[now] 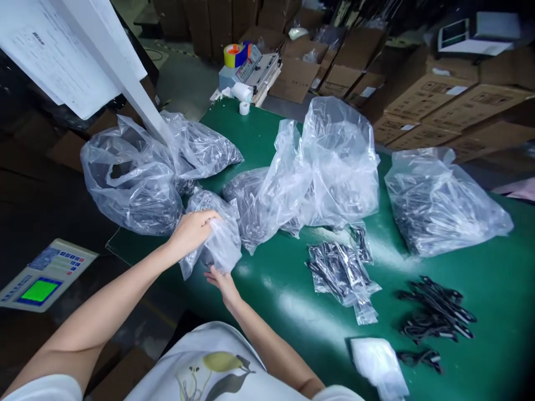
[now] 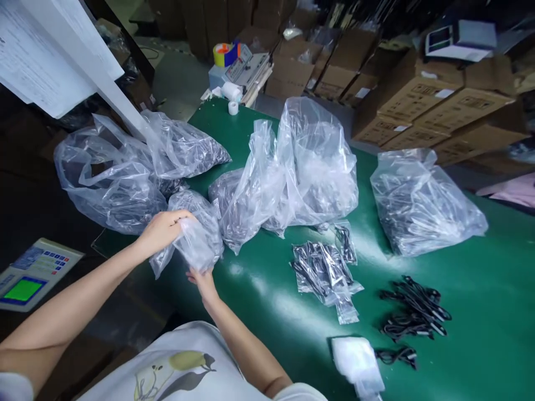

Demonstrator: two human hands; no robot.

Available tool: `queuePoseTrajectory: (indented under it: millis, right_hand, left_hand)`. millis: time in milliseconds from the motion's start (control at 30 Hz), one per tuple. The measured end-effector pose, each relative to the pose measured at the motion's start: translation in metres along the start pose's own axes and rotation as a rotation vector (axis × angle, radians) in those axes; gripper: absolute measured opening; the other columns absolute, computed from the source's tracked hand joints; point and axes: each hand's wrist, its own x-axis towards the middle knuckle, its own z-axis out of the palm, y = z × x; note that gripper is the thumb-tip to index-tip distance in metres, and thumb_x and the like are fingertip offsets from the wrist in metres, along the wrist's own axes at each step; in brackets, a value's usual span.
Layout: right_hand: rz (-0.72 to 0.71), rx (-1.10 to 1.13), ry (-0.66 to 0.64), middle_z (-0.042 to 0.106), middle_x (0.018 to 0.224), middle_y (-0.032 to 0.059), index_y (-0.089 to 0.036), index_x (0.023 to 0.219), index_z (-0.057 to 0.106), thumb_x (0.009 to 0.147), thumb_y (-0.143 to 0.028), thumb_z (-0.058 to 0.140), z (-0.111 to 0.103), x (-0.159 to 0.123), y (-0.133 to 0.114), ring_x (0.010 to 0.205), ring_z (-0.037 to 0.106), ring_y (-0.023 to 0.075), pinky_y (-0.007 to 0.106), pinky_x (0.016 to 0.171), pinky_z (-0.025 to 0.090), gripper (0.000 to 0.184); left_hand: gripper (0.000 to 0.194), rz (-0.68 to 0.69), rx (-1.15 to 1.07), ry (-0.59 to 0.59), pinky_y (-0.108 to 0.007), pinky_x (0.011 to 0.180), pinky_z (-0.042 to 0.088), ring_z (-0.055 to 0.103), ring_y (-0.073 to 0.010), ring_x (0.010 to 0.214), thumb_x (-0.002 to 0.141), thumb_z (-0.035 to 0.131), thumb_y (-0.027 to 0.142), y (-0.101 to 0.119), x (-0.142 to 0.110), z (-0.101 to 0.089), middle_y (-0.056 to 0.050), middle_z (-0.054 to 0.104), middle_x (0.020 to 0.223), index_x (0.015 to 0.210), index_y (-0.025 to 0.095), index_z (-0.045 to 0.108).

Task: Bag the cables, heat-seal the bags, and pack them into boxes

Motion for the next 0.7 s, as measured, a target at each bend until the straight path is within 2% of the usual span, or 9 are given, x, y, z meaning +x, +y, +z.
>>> queuePoseTrajectory:
  millis: [100, 200, 300, 367, 433, 467, 567, 600, 700]
  right_hand:
    - [0.069, 0.017, -0.042, 0.071, 0.119, 0.0157, -0.017, 0.122, 0.053, 0.074, -0.078, 0.073, 0.010, 0.008, -0.007, 0.098, 0.077, 0.0259, 0.042, 0.094, 0.061, 0.080]
    - [0.100, -0.327, -0.253, 0.074, 0.090, 0.0066, -0.018, 0.113, 0.062, 0.081, -0.067, 0.072, -0.003, 0.004, -0.035, 0.075, 0.076, 0.0217, 0.037, 0.077, 0.062, 0.060]
    - [-0.084, -0.873, -0.558, 0.068, 0.065, -0.0001, -0.020, 0.089, 0.071, 0.090, -0.044, 0.067, -0.028, -0.007, -0.106, 0.061, 0.069, 0.0189, 0.034, 0.071, 0.059, 0.024]
    - [-0.365, -1.007, -0.391, 0.074, 0.080, 0.0032, -0.021, 0.094, 0.073, 0.100, -0.033, 0.046, -0.029, -0.001, -0.172, 0.069, 0.071, 0.0189, 0.035, 0.074, 0.059, 0.030]
    - [-0.702, -1.168, 0.042, 0.073, 0.111, 0.0114, -0.018, 0.119, 0.069, 0.099, -0.029, 0.049, -0.004, 0.025, -0.235, 0.099, 0.072, 0.0269, 0.043, 0.087, 0.059, 0.031]
    - [-0.792, -1.255, 0.144, 0.065, 0.132, 0.0177, -0.015, 0.137, 0.060, 0.094, -0.028, 0.059, 0.017, 0.044, -0.259, 0.120, 0.065, 0.0329, 0.049, 0.098, 0.055, 0.044]
    - [-0.790, -1.557, 0.097, 0.036, 0.160, 0.0315, -0.004, 0.157, 0.031, 0.081, -0.021, 0.079, 0.094, 0.117, -0.293, 0.145, 0.043, 0.0432, 0.058, 0.114, 0.043, 0.092]
    - [-0.747, -1.627, 0.072, 0.038, 0.158, 0.0322, -0.003, 0.158, 0.029, 0.082, -0.020, 0.079, 0.116, 0.140, -0.293, 0.145, 0.044, 0.0428, 0.058, 0.116, 0.041, 0.092]
    - [-0.631, -1.588, 0.011, 0.061, 0.135, 0.0290, -0.001, 0.142, 0.047, 0.096, -0.014, 0.060, 0.148, 0.189, -0.291, 0.133, 0.058, 0.0368, 0.053, 0.113, 0.043, 0.050]
  left_hand:
    - [0.033, -0.100, -0.162, 0.177, -0.028, 0.075, 0.050, 0.070, -0.0227, 0.084, 0.075, 0.050, 0.023, -0.032, 0.024, -0.004, -0.003, 0.079, 0.091, 0.090, 0.020, 0.080]
    - [0.029, -0.114, -0.329, 0.214, -0.027, 0.071, 0.049, 0.068, -0.0221, 0.081, 0.070, 0.051, 0.025, -0.056, 0.036, -0.008, -0.004, 0.076, 0.086, 0.083, 0.018, 0.076]
    - [0.026, -0.083, -0.316, 0.123, -0.028, 0.074, 0.049, 0.069, -0.0221, 0.082, 0.071, 0.052, 0.026, -0.065, 0.040, -0.007, -0.003, 0.076, 0.088, 0.082, 0.020, 0.075]
    - [0.026, -0.081, -0.297, 0.057, -0.029, 0.076, 0.050, 0.070, -0.0226, 0.085, 0.074, 0.053, 0.026, -0.066, 0.041, -0.004, -0.002, 0.077, 0.093, 0.087, 0.021, 0.074]
    - [0.027, -0.085, -0.284, 0.031, -0.030, 0.078, 0.051, 0.071, -0.0234, 0.088, 0.077, 0.053, 0.025, -0.068, 0.041, 0.001, -0.002, 0.078, 0.099, 0.093, 0.022, 0.074]
    - [0.029, -0.086, -0.270, 0.029, -0.030, 0.080, 0.052, 0.072, -0.0239, 0.090, 0.078, 0.052, 0.024, -0.069, 0.042, 0.004, -0.002, 0.079, 0.102, 0.097, 0.023, 0.074]
    - [0.038, -0.070, -0.210, 0.019, -0.034, 0.089, 0.052, 0.073, -0.0260, 0.097, 0.079, 0.050, 0.019, -0.076, 0.041, 0.011, -0.003, 0.079, 0.108, 0.109, 0.025, 0.074]
    - [0.041, -0.059, -0.207, 0.012, -0.035, 0.092, 0.052, 0.073, -0.0267, 0.101, 0.080, 0.049, 0.019, -0.078, 0.041, 0.012, -0.003, 0.079, 0.111, 0.113, 0.025, 0.074]
    - [0.042, -0.034, -0.274, -0.005, -0.037, 0.100, 0.050, 0.071, -0.0275, 0.111, 0.082, 0.048, 0.019, -0.084, 0.040, 0.009, -0.003, 0.078, 0.119, 0.114, 0.026, 0.074]
